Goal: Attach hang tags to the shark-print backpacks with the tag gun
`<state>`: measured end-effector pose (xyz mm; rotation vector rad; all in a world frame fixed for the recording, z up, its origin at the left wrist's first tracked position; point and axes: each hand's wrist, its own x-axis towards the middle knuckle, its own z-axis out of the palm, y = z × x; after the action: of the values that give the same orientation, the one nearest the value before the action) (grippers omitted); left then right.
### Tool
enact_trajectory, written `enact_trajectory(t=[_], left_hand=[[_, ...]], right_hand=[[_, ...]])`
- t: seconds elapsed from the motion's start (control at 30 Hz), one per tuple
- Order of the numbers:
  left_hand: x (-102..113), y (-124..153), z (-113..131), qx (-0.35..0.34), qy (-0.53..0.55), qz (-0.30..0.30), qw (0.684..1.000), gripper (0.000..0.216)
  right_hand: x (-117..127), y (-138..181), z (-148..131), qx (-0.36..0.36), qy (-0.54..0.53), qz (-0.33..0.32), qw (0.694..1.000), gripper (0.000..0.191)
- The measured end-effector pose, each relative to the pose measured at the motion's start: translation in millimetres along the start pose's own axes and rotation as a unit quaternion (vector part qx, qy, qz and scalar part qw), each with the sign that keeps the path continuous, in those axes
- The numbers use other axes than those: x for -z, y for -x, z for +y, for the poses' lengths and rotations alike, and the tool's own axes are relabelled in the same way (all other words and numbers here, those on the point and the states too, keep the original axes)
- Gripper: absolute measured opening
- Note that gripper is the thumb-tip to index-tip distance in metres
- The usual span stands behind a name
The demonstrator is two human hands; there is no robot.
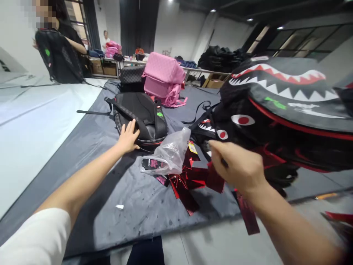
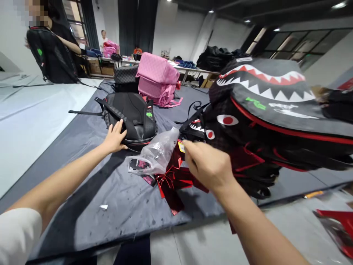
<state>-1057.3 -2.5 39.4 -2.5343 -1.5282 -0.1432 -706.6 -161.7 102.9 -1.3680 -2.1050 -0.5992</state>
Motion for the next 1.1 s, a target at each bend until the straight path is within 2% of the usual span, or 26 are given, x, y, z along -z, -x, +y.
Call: enact_trajectory(t=[0.13, 0.27, 0.33, 0.43, 0.53, 0.63, 0.7, 0.77, 0.8, 0.87, 0.93, 1.0, 1.07, 1.1], left_hand=[[-9, -13, -2, 0.040, 0.041, -0.018, 0.998, 0.080], [-17, -15, -12, 0.058, 0.044, 0.001, 0.997, 0.068], [-17, -12, -24, 0.044, 0.017, 0.007, 0.999, 0.060], [-10, 7, -57, 0.036, -0.005, -0.003, 0.999, 0.051], [3, 57, -95, 0.028, -0.025, -0.005, 0.999, 0.044], [24, 141, -107, 0.010, -0.052, 0.022, 0.998, 0.039], [45, 209, -94, -0.022, -0.069, 0.040, 0.997, 0.040], [75, 276, -67, -0.065, -0.055, 0.051, 0.995, 0.044], [93, 306, -51, -0.085, -0.022, 0.040, 0.995, 0.044], [133, 354, -22, -0.106, 0.079, -0.027, 0.991, 0.044], [165, 380, -1, -0.114, 0.171, -0.058, 0.977, 0.039], [178, 386, 10, -0.099, 0.189, -0.014, 0.977, 0.041], [167, 380, 16, -0.064, 0.136, 0.029, 0.988, 0.062], [154, 374, 19, -0.042, 0.100, 0.027, 0.994, 0.074]], right_hand=[[-14, 13, -63, 0.035, -0.072, -0.101, 0.992, 0.035], [-67, 13, -121, 0.025, -0.064, -0.244, 0.967, 0.046], [-98, 17, -135, -0.006, -0.023, -0.326, 0.945, 0.048], [-138, 31, -130, -0.079, 0.037, -0.395, 0.915, 0.046], [-163, 46, -105, -0.128, 0.066, -0.404, 0.904, 0.047], [-176, 52, -84, -0.146, 0.089, -0.388, 0.906, 0.047], [-179, 49, -78, -0.151, 0.097, -0.374, 0.910, 0.047], [-177, 44, -78, -0.156, 0.095, -0.364, 0.913, 0.045], [-175, 41, -79, -0.157, 0.092, -0.359, 0.915, 0.044], [-169, 35, -84, -0.156, 0.084, -0.348, 0.920, 0.042], [-161, 28, -93, -0.149, 0.077, -0.337, 0.926, 0.042], [-149, 21, -104, -0.141, 0.073, -0.322, 0.934, 0.043], [-133, 15, -119, -0.124, 0.065, -0.303, 0.943, 0.043], [-122, 13, -129, -0.110, 0.053, -0.291, 0.949, 0.043]])
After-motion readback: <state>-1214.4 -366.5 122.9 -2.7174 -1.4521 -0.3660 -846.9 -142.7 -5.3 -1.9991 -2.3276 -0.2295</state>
